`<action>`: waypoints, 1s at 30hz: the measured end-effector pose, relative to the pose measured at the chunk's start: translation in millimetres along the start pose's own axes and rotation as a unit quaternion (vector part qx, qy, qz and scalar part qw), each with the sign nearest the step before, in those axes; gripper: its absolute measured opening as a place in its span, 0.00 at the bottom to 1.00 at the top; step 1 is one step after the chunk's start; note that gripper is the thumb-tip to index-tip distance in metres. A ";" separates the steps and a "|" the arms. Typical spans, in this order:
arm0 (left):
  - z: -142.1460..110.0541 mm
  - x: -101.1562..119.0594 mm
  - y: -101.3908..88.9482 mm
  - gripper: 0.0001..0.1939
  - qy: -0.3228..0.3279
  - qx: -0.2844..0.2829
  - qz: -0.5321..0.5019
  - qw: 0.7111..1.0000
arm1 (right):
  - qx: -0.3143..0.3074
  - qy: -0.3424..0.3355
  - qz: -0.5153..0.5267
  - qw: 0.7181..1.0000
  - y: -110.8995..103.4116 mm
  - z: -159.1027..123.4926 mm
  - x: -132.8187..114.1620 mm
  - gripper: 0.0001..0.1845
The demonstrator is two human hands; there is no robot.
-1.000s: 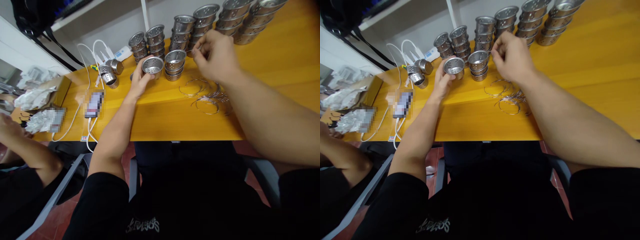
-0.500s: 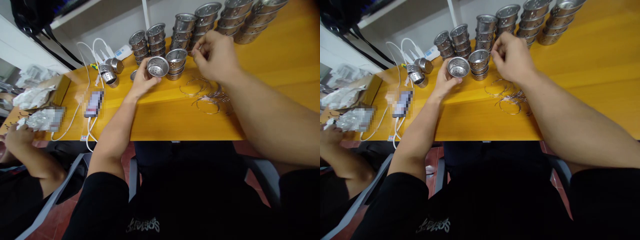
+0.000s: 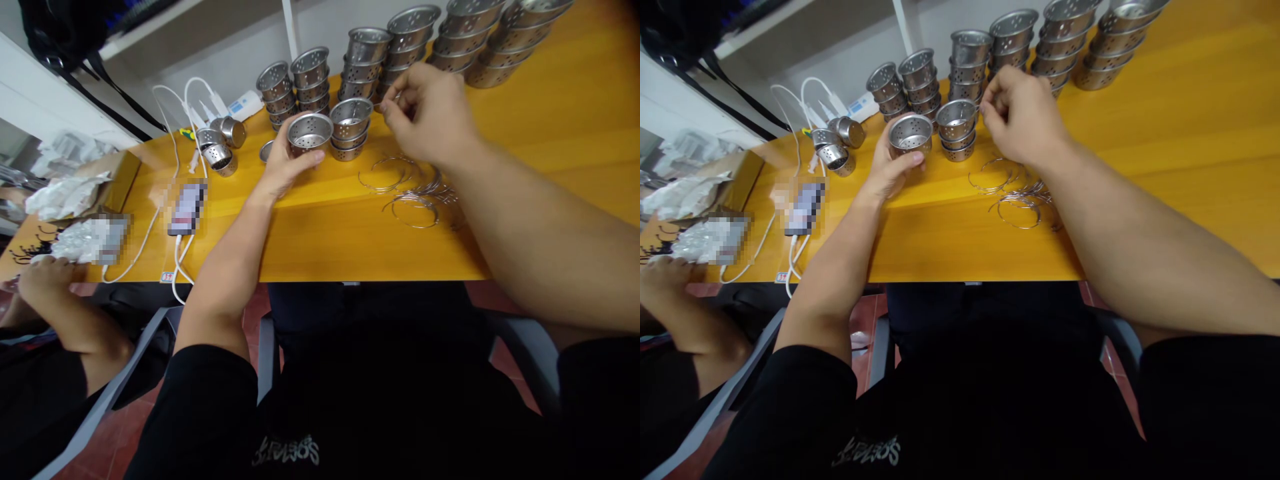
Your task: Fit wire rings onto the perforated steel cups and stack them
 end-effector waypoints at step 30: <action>18.6 -41.1 -4.9 0.56 0.105 -0.064 0.026 0.992 | 0.062 -0.074 0.070 0.993 10.7 9.6 19.3 0.11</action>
Point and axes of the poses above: each hand's wrist, its own z-axis towards the middle knuckle, its own y-axis out of the palm, x = y × z, the point moved 3 cm from there along z, towards the middle knuckle, and after that the axes turned 4 degrees about -x, right-handed, at the moved point
